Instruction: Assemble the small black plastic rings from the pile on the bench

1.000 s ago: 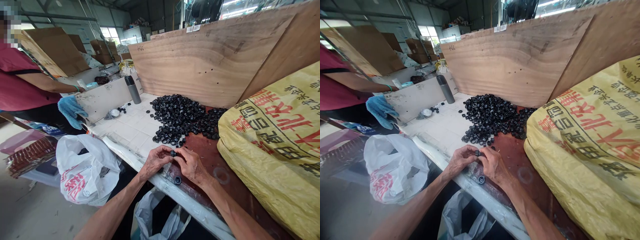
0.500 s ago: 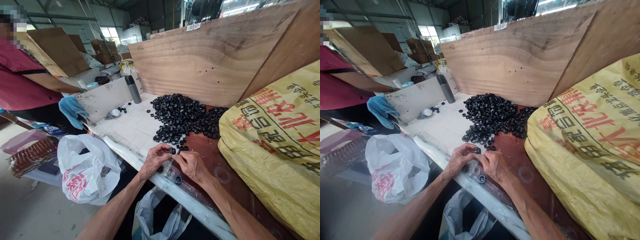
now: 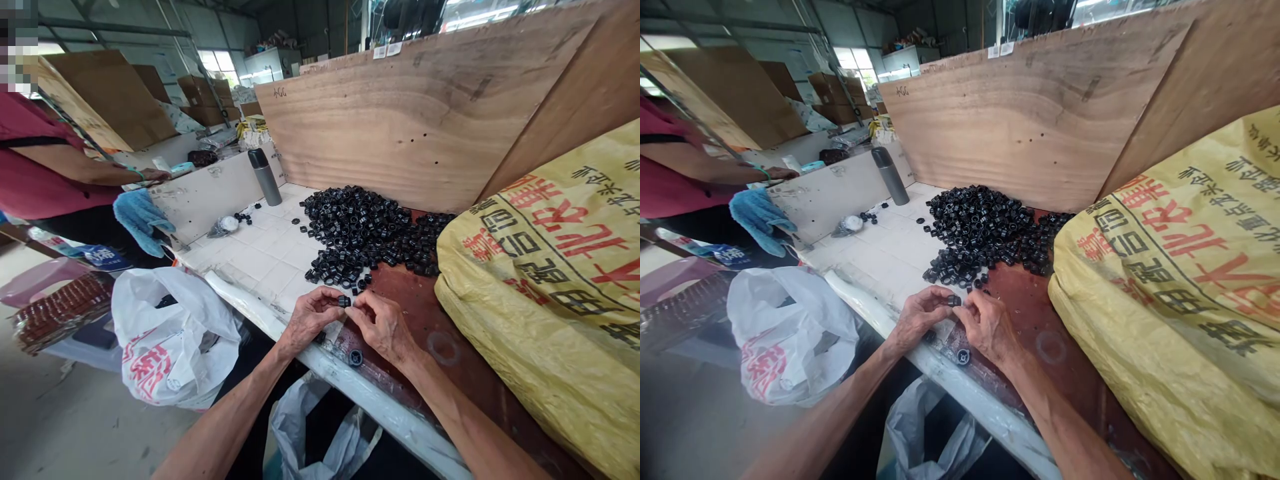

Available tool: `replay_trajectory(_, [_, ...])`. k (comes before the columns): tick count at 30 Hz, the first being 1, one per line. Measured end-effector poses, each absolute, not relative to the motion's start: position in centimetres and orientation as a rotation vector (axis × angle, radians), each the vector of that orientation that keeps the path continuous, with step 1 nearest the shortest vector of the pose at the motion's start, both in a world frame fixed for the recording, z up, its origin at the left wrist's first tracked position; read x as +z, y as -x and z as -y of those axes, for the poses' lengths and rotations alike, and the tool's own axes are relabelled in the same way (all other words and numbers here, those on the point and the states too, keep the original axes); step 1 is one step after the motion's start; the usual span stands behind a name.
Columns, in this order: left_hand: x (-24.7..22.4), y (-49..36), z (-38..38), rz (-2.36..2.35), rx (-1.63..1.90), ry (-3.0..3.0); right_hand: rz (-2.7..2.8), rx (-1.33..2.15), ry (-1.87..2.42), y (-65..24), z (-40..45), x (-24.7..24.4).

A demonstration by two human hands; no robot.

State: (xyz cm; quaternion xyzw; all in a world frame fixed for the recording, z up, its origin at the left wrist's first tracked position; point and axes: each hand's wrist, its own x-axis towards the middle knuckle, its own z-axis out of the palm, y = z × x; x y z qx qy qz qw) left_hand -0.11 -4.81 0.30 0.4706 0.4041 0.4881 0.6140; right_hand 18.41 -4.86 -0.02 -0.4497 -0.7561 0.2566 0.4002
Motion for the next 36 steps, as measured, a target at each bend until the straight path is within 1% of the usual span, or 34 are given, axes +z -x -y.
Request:
replay_trajectory(4, [-0.1,0.1,4.8,-0.903,1.111,-1.111,1.871,0.656,1.105,-18.1,4.8,0.1])
replay_trajectory(6, [-0.4,0.1,4.7,-0.902,1.126,-1.158,1.822,0.728,1.16,-17.8,4.9,0.1])
replay_trajectory(12, [-1.2,0.4,4.5,-0.898,1.177,-1.609,1.489,1.327,1.449,-17.2,4.9,-0.3])
replay_trajectory(14, [-1.2,0.4,4.4,-0.867,1.143,-1.719,1.418,1.451,1.481,-17.2,4.8,-0.3])
replay_trajectory(15, [-1.2,0.4,4.5,-0.859,1.134,-1.703,1.417,1.455,1.49,-17.2,4.8,-0.2])
replay_trajectory(17, [-0.9,0.2,4.6,-0.868,1.127,-1.543,1.452,1.355,1.471,-17.3,5.0,0.3])
replay_trajectory(20, [-0.4,0.0,4.8,-0.91,1.107,-1.279,1.51,1.188,1.322,-17.4,5.3,0.9])
replay_trajectory(23, [-0.4,0.0,4.8,-0.924,1.092,-1.247,1.547,1.152,1.26,-17.2,5.5,1.1])
replay_trajectory(25, [-0.7,0.1,4.8,-0.933,1.102,-1.324,1.48,1.211,1.3,-16.9,5.7,1.1])
replay_trajectory(28, [-0.8,0.3,4.8,-0.98,1.096,-1.532,1.27,1.411,1.363,-16.6,5.7,1.1])
replay_trajectory(31, [-0.2,0.2,5.0,-0.999,1.009,-1.671,1.176,1.543,1.412,-17.7,4.9,0.8])
replay_trajectory(32, [0.1,0.1,5.0,-0.981,0.946,-1.704,1.192,1.508,1.445,-18.6,4.3,0.5])
replay_trajectory(33, [0.4,0.0,5.0,-0.959,0.872,-1.741,1.226,1.393,1.488,-19.6,3.7,0.2])
replay_trajectory(36, [1.0,-0.3,4.7,-0.958,0.701,-1.816,1.442,0.851,1.586,-22.7,1.5,-1.2])
